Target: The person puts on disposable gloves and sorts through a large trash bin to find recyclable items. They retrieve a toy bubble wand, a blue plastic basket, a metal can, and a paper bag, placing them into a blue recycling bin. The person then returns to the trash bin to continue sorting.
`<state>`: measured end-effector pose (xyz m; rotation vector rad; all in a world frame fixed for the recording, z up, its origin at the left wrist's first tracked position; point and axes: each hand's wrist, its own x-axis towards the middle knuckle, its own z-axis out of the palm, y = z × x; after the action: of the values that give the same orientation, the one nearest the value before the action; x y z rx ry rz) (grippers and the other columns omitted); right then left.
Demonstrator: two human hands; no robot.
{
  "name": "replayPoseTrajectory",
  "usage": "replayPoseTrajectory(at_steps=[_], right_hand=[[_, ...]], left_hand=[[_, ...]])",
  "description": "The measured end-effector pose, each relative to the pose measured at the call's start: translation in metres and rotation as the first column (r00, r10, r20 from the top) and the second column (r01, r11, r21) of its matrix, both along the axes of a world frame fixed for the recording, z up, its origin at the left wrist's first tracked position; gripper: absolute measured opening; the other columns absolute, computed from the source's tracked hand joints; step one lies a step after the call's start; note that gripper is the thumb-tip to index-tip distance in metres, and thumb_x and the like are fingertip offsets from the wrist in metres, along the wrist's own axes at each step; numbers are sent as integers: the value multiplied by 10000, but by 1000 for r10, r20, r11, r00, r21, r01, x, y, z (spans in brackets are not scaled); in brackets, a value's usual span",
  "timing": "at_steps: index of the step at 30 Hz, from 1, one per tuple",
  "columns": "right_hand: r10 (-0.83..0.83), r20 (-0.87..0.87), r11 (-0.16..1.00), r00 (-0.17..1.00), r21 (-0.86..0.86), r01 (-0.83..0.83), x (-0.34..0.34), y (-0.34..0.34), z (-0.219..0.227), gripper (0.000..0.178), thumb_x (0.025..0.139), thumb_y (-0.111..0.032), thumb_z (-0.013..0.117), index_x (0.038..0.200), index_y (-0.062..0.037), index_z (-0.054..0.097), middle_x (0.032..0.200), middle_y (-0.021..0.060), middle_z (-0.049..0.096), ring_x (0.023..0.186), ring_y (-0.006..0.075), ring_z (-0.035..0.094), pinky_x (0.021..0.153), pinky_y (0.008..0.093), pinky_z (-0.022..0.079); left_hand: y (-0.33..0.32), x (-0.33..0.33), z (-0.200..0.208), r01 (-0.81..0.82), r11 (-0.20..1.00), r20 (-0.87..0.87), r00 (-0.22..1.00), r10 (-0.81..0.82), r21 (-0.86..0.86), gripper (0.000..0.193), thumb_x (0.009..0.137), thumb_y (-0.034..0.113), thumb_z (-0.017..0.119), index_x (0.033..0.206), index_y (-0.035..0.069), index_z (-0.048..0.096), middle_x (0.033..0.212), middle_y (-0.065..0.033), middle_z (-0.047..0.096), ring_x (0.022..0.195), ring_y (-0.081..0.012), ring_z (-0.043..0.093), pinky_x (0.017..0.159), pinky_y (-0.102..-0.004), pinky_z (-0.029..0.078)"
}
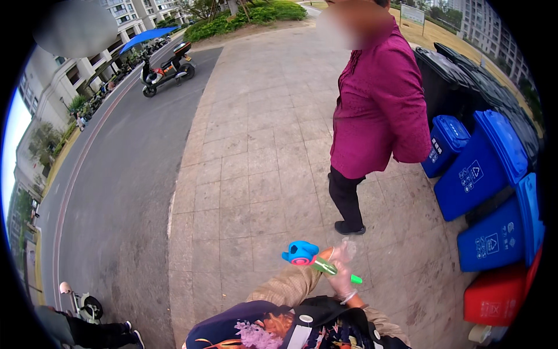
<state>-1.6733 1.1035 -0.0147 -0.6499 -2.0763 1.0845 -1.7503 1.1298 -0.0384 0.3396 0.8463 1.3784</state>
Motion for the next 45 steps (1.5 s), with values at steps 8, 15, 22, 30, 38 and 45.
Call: replayPoseTrajectory(at_steps=[8,15,22,30,38,45], right_hand=[[-145,-124,913,982,-399,84,28,93,40,93,785,-62,669,875,-54,645,683,-21,583,599,85,529,556,263,441],[-609,-568,494,553,-818,-297,87,239,111,125,867,-205,631,881,-117,543,700,-42,497,582,61,461,576,219,407],[-539,-595,546,595,-786,-291,103,245,119,148,842,-222,661,884,-119,563,712,-46,517,571,51,465,551,211,395],[-441,-630,668,640,-706,-235,84,229,139,300,834,-323,674,952,-64,578,788,-22,562,670,57,539,621,198,460],[-152,-705,654,692,-597,-465,75,217,166,625,909,-509,462,1291,-24,370,1175,162,515,1028,254,544,907,397,443],[-156,-727,572,669,-619,-539,69,230,176,492,854,-259,636,1195,28,428,1009,87,530,951,205,551,917,350,440]], left_hand=[[83,-2,40,-18,986,-25,999,22,167,669,910,499,456,1373,33,330,1393,-110,373,1194,-237,471,980,-377,410],[73,-27,87,347,919,-226,925,-304,185,647,936,437,452,1439,94,230,1438,-98,320,1258,-231,391,1006,-372,364],[55,-7,69,592,796,-856,470,-217,123,539,953,442,417,1349,77,395,1141,-50,583,967,-141,535,842,-286,437],[64,37,50,364,922,-498,828,-257,131,458,955,345,456,1255,-1,474,1029,-95,613,852,-156,585,839,-302,441],[55,1,103,270,946,-446,879,-166,180,465,927,321,514,1215,-45,506,1008,-104,615,856,-172,587,819,-310,460],[44,-14,138,339,882,-1,934,-358,328,611,884,424,537,1286,-30,454,1153,-113,575,1031,-221,571,931,-336,440]])
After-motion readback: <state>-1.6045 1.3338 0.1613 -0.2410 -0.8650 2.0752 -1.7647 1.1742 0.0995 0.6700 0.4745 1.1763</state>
